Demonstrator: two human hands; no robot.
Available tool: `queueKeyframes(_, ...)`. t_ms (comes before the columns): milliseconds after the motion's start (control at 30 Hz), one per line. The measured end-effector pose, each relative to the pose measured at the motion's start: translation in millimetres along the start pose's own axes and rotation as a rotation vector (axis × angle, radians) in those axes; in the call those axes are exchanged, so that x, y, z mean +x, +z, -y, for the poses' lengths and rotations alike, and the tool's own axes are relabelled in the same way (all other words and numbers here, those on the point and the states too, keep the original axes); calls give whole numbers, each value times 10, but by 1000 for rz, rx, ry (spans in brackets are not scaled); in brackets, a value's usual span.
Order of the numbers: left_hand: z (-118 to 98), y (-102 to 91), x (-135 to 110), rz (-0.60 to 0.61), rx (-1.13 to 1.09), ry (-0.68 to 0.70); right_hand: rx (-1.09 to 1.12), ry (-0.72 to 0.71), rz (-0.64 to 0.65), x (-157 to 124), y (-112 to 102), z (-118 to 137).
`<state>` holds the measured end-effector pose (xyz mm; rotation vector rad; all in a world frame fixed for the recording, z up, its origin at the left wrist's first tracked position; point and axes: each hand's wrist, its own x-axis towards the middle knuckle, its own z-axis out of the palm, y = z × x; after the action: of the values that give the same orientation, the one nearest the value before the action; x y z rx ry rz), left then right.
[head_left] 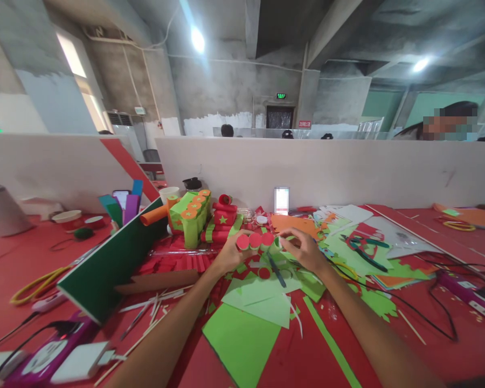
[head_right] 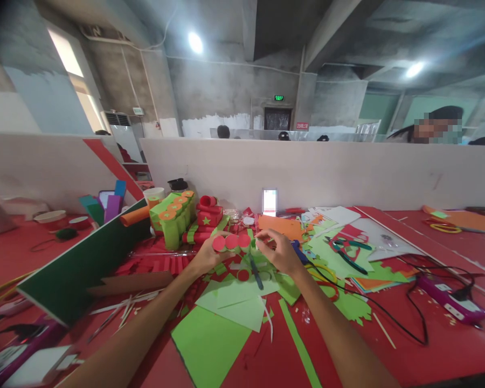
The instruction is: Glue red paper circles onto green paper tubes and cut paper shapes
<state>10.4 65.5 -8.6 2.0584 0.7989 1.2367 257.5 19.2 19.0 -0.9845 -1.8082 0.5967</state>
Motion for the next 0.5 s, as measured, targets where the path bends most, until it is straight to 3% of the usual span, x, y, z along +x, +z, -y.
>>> queueKeyframes(500, -67, 14, -23, 88, 63, 22, -546, -234, 36, -27, -177, 169)
